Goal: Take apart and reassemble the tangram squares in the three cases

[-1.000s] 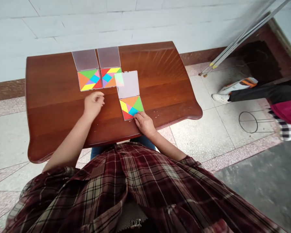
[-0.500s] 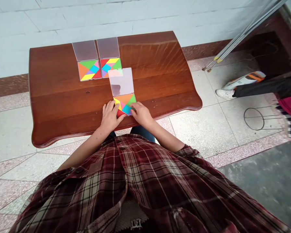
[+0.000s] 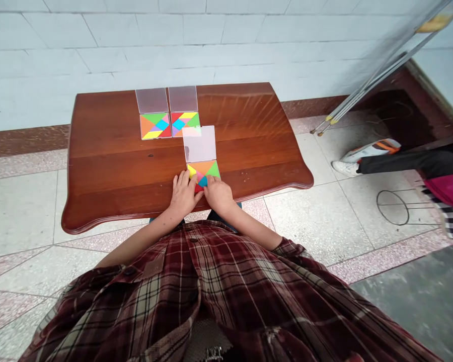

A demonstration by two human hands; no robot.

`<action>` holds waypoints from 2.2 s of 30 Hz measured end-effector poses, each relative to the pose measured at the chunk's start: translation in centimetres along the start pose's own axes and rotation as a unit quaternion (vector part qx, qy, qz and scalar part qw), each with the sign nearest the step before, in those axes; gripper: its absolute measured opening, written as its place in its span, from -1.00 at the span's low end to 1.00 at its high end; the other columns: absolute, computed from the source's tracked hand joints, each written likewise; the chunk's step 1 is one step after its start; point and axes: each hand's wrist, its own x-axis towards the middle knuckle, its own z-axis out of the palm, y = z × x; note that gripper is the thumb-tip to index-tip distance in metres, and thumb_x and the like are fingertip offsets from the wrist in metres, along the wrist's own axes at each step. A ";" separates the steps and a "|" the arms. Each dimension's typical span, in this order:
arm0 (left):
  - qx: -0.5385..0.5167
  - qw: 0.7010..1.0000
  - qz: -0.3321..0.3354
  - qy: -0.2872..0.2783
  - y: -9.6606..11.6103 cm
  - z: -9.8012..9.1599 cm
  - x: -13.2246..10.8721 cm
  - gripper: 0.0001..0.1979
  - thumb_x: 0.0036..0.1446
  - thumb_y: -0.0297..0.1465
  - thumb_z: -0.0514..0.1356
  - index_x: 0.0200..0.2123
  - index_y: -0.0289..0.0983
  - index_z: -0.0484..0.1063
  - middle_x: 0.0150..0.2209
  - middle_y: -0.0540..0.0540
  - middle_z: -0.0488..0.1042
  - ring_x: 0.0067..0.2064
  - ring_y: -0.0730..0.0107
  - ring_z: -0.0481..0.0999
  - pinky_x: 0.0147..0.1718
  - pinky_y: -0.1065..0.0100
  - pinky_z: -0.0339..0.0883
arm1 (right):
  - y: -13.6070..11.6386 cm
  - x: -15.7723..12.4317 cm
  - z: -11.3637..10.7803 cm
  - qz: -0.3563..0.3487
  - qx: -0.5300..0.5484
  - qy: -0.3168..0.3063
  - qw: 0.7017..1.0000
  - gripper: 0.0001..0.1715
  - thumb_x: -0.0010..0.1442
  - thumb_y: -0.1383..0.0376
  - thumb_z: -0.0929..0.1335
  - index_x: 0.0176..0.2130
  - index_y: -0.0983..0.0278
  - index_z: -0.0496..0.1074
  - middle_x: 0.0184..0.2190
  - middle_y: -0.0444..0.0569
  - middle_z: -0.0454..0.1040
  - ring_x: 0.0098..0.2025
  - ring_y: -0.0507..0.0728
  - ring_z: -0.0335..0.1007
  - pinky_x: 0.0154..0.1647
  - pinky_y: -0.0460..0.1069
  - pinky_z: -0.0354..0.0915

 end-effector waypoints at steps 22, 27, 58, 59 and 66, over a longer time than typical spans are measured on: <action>-0.008 1.000 0.009 0.014 0.3 0.2 -0.1 -0.39 0.24 -0.22 0.21 0.25 -0.42 0.24 0.30 -0.45 0.25 0.35 -0.17 0.21 0.34 -0.12 0.05 | 3.8 3.8 1.3 -0.007 0.276 0.051 0.960 -0.98 0.09 0.35 0.33 -0.38 0.24 0.39 -0.36 -0.10 0.47 -0.26 0.09 0.37 -0.16 -0.02 0.27; -0.008 1.000 0.013 0.024 -0.1 0.6 -0.2 -0.37 0.24 -0.17 0.19 0.26 -0.41 0.22 0.30 -0.44 0.26 0.35 -0.17 0.22 0.33 -0.10 0.05 | 3.5 3.9 1.1 -0.029 0.362 0.021 0.932 -0.91 0.02 0.31 0.34 -0.48 0.22 0.30 -0.51 -0.22 0.38 -0.42 0.02 0.28 -0.29 -0.06 0.21; -0.093 0.994 0.006 0.061 -0.7 0.1 -0.2 -0.54 0.19 -0.36 0.06 0.15 -0.34 0.31 0.16 -0.34 0.40 0.22 -0.04 0.34 0.28 -0.10 0.18 | 0.9 2.1 -0.7 -0.056 0.163 0.001 0.985 -0.63 0.30 0.40 0.25 0.06 0.41 0.42 -0.02 0.14 0.55 0.02 0.18 0.46 0.06 0.01 0.29; -0.089 0.994 0.008 0.059 -0.7 0.1 -0.2 -0.55 0.19 -0.36 0.06 0.15 -0.33 0.32 0.15 -0.33 0.40 0.22 -0.04 0.34 0.27 -0.10 0.18 | 0.7 1.9 -0.7 -0.050 0.148 0.000 0.988 -0.62 0.31 0.39 0.24 0.08 0.42 0.41 0.01 0.17 0.54 0.05 0.20 0.45 0.09 0.02 0.28; -0.047 0.998 0.017 0.050 -0.1 0.2 -0.5 -0.59 0.25 -0.36 0.03 0.11 -0.37 0.36 0.16 -0.36 0.37 0.25 -0.05 0.30 0.31 -0.06 0.13 | 0.7 1.9 -0.7 -0.031 0.168 0.002 0.985 -0.58 0.27 0.38 0.27 0.10 0.46 0.37 0.04 0.23 0.52 0.12 0.23 0.42 0.18 0.06 0.26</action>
